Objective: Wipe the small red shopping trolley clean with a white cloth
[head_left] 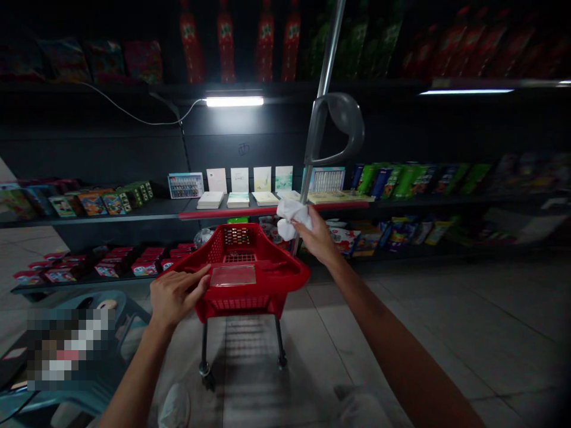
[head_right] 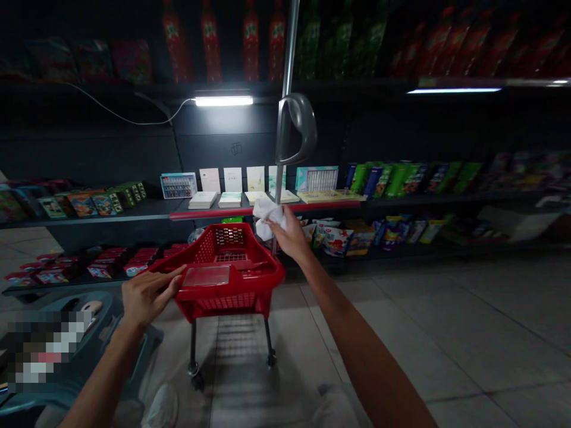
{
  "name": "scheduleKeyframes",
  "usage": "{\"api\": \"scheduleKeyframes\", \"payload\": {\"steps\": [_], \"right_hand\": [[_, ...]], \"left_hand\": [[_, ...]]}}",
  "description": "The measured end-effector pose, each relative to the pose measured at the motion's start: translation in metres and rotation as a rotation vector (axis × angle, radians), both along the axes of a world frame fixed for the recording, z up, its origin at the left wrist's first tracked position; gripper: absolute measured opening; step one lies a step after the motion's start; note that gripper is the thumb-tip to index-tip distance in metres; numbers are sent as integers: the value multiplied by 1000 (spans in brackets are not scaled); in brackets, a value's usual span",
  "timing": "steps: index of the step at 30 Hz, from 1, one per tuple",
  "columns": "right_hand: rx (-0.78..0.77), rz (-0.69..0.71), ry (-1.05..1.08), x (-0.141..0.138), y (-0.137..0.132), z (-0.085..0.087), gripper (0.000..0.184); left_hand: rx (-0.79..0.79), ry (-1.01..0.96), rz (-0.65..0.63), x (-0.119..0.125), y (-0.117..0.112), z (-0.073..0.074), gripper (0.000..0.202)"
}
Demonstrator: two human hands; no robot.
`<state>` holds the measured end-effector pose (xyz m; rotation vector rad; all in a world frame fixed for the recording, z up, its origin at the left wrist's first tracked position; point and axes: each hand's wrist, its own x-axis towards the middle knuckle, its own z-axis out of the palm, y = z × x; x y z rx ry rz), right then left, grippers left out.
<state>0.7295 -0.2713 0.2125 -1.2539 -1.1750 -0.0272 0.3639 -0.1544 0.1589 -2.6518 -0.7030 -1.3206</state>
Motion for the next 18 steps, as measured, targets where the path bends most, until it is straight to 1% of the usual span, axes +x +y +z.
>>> {"api": "scheduleKeyframes", "payload": {"steps": [2, 4, 5, 7, 8, 9, 11, 12, 14, 16, 18], "right_hand": [[-30, 10, -13, -9, -11, -8, 36], [-59, 17, -28, -17, -20, -21, 36], [-75, 23, -29, -21, -24, -30, 38], [-108, 41, -18, -29, -31, -51, 42], [-123, 48, -5, -33, -34, -62, 45], [-137, 56, 10, -38, -36, -72, 47], [-153, 65, 41, -49, -39, -86, 47], [-158, 67, 54, -55, -40, -90, 44], [-152, 62, 66, -69, -41, -91, 39], [-139, 36, 62, -84, -42, -89, 35], [-136, 3, 27, -100, -45, -87, 36]], "left_hand": [[52, -72, -24, -4, 7, -3, 26], [103, -134, -17, -8, 12, -7, 28], [123, -159, -3, -9, 13, -8, 28], [154, -205, 50, -11, 11, -9, 20], [166, -231, 85, -11, 8, -8, 16], [171, -253, 113, -10, 3, -7, 16], [174, -277, 125, -4, -15, -1, 28], [173, -267, 88, 2, -27, 2, 33], [179, -216, -37, 16, -56, 7, 40], [172, -101, -166, 32, -85, 9, 46], [145, 8, -206, 45, -105, 7, 50]]}}
